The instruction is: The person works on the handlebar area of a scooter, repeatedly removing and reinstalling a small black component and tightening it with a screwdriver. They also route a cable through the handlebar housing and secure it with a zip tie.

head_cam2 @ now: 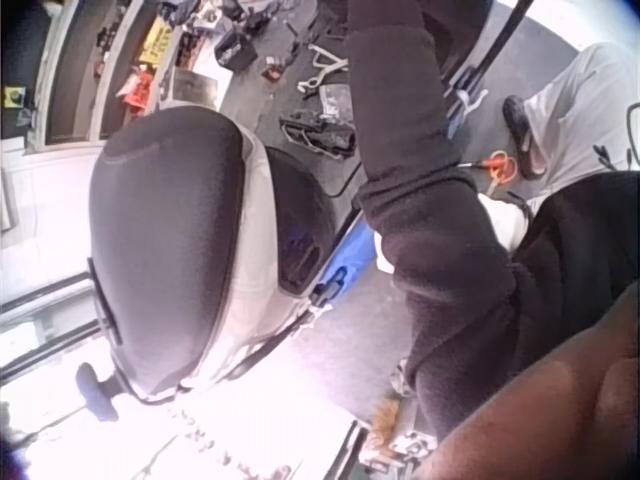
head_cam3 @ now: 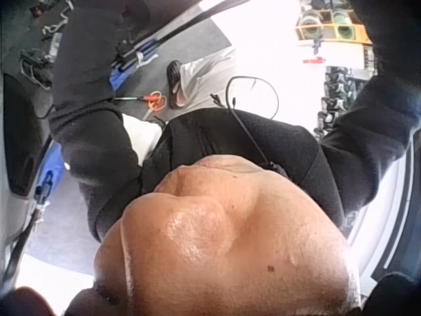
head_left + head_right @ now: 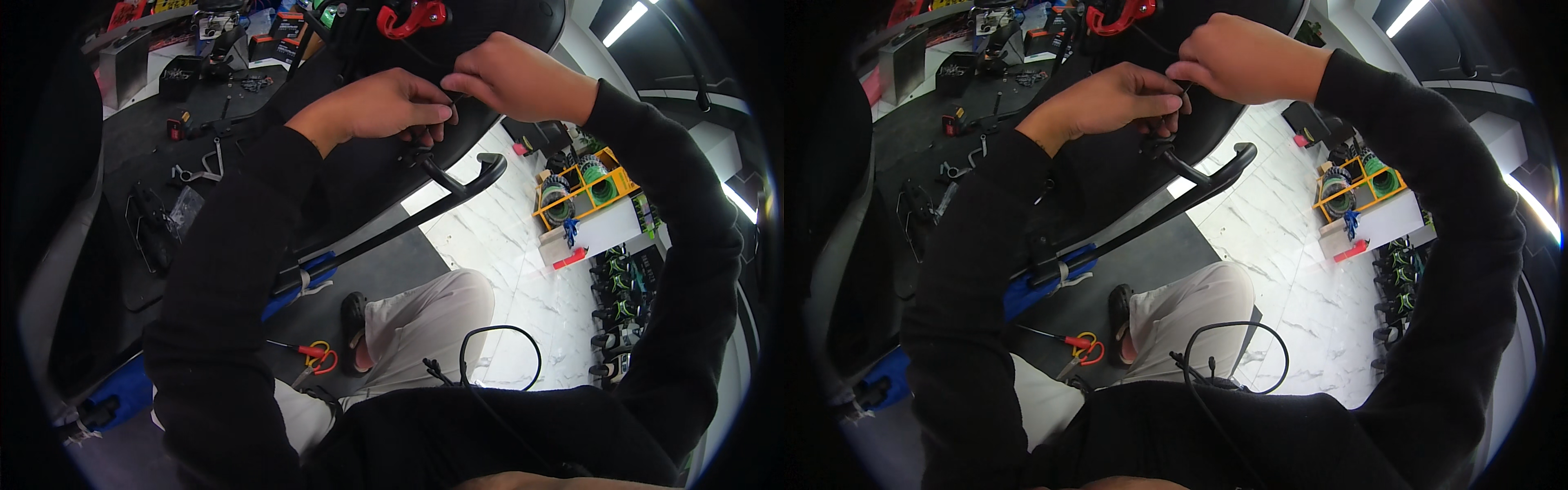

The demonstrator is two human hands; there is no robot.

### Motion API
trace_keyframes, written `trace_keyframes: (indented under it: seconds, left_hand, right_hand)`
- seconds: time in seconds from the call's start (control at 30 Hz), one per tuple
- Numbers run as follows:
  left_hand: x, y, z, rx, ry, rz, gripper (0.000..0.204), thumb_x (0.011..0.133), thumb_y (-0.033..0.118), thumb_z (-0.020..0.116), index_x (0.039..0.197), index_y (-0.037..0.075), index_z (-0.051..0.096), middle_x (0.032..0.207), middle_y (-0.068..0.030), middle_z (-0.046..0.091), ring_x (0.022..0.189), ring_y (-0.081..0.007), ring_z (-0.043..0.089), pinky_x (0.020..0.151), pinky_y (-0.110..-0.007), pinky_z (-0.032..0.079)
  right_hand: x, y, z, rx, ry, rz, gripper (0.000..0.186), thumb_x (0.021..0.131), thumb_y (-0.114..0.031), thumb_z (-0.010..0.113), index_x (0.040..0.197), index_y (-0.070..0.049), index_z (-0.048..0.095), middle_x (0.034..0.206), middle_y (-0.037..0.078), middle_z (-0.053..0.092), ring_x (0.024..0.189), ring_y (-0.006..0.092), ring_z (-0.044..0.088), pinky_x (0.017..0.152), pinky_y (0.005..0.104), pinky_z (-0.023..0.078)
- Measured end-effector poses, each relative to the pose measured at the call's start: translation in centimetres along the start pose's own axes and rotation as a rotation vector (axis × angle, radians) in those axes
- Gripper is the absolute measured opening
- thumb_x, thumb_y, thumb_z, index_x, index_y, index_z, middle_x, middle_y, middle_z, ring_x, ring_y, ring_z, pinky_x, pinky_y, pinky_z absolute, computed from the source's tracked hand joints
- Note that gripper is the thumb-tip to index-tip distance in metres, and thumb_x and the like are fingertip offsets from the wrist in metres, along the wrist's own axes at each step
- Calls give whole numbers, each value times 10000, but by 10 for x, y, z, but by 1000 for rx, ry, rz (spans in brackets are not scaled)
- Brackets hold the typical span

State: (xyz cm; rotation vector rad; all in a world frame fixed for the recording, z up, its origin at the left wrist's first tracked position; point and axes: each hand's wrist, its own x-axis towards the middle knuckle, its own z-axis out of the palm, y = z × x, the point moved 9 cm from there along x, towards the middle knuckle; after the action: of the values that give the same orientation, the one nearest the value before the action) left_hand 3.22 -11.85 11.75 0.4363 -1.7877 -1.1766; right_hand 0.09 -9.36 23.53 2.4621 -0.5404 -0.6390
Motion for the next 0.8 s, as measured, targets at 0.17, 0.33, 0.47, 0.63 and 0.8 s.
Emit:
trace_keyframes:
  seconds: [0.17,0.33,0.47,0.63,0.8]
  left_hand:
    - [3,-1,0,10,0,11,296,1091,288,612,1146,30,746,931,-26,757,878,-113,709,787,-280,534]
    - [1,0,2,-22,-28,10,286,1093,283,606,1129,36,747,923,-26,757,878,-119,711,788,-281,531]
    - [3,1,0,-4,-12,12,276,1091,274,608,1127,37,746,923,-28,757,879,-122,712,788,-281,531]
    - [8,-2,0,28,20,-15,259,1091,241,612,1119,18,740,921,-37,757,864,-126,711,769,-283,538]
    - [8,4,1,95,1,1,272,1100,251,606,1096,14,739,921,-36,757,863,-125,710,778,-284,547]
  right_hand:
    - [-11,13,3,272,-38,190,430,1121,-339,572,921,18,706,726,114,595,629,260,563,628,369,476]
    - [-18,8,10,452,150,22,462,1141,-337,523,881,22,654,684,113,570,586,237,522,622,362,470]
    - [-20,25,34,457,52,291,451,1143,-323,495,890,-3,687,768,117,671,661,269,605,615,393,492]
    - [-29,35,57,859,-70,747,355,1108,-289,526,914,-16,642,784,120,669,672,289,628,641,418,521]
    - [-24,12,24,270,93,294,293,1095,-328,552,1107,-59,669,980,125,697,844,334,712,747,426,571]
